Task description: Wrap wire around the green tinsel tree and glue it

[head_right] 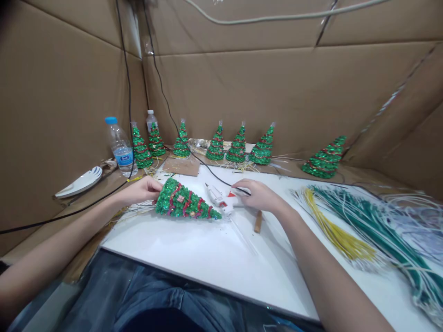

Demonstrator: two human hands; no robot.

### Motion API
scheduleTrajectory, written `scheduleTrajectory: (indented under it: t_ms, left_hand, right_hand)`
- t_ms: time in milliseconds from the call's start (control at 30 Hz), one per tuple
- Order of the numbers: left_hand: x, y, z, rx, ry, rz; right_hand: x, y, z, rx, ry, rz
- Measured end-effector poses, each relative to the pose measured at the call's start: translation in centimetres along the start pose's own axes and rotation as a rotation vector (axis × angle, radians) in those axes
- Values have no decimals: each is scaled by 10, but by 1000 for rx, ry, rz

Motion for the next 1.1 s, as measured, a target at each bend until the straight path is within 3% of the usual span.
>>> scheduleTrajectory:
  t_ms: [133, 400, 733, 900, 1100]
  left_hand:
    - [-1, 2, -4, 16, 16, 3]
    - [-2, 0, -5, -40, 27, -28]
    - [-1, 0, -9, -49, 19, 30]
    - [-1, 1, -8, -24, -8, 37]
    - [-2, 1, -7, -16, -10, 3]
  right_hand:
    - [-3, -6, -9, -51, -9, -90]
    - [-8, -15, -22, -169, 25, -106]
    - [-6, 9, -43, -310, 183, 93]
    - [-13, 31, -53, -135, 247, 235]
    - [-25, 56, -75, 82, 174, 478]
Point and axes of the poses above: each hand's wrist, its own x-axis towards the middle knuckle, its own y-axis out of the back of the hand, z = x × y, the point moved 8 cm from there along x, towards the middle knuckle, and after that the axes turned 1 degree about y, right-handed, at the moved point
